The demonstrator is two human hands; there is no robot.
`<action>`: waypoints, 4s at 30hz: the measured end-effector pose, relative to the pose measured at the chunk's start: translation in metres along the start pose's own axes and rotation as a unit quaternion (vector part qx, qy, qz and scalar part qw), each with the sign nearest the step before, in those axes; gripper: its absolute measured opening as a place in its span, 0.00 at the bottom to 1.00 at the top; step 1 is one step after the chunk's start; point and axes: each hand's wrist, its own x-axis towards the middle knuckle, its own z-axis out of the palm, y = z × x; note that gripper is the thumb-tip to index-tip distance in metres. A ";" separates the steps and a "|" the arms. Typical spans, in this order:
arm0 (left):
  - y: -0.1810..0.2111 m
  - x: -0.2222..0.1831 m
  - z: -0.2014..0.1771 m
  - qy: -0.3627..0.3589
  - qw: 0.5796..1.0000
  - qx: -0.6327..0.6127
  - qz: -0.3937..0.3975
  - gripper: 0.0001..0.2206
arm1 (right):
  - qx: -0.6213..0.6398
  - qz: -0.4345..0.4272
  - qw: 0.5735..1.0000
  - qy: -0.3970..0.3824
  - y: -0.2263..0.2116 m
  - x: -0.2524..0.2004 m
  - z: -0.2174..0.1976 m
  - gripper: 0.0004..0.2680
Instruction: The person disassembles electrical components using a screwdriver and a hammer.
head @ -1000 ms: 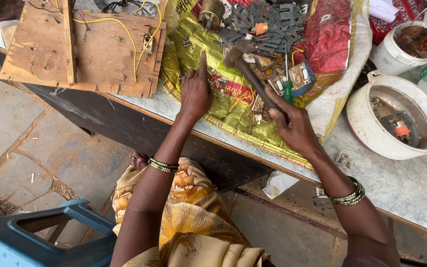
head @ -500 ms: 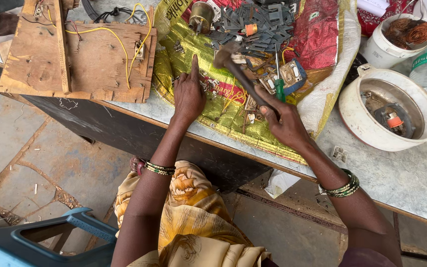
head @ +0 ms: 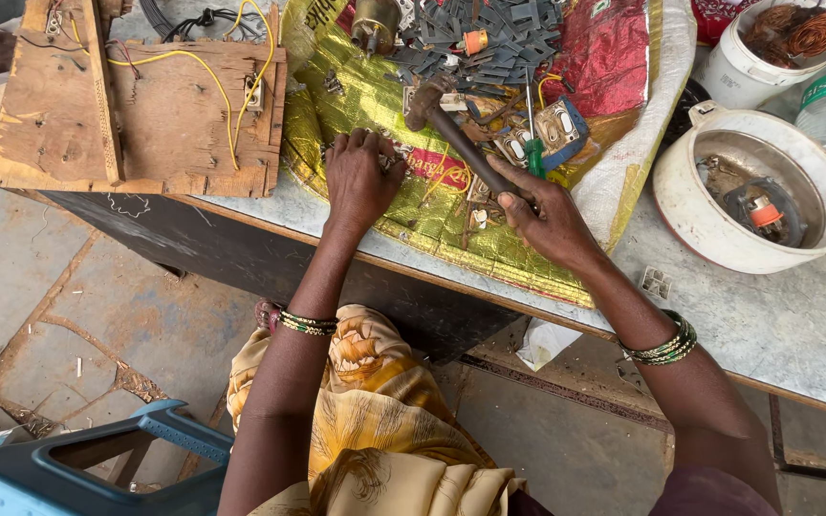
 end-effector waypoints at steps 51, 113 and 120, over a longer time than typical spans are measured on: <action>-0.017 -0.001 0.016 0.040 0.997 -0.066 0.009 0.03 | -0.084 -0.108 0.989 0.056 -0.015 -0.014 0.005 0.18; -0.003 0.003 -0.017 0.064 0.975 -0.213 0.004 0.04 | -0.301 -0.072 0.949 0.056 -0.010 0.000 0.003 0.13; -0.008 0.001 -0.018 0.021 0.962 -0.273 -0.018 0.04 | -0.446 -0.068 0.889 0.077 -0.038 0.001 -0.001 0.13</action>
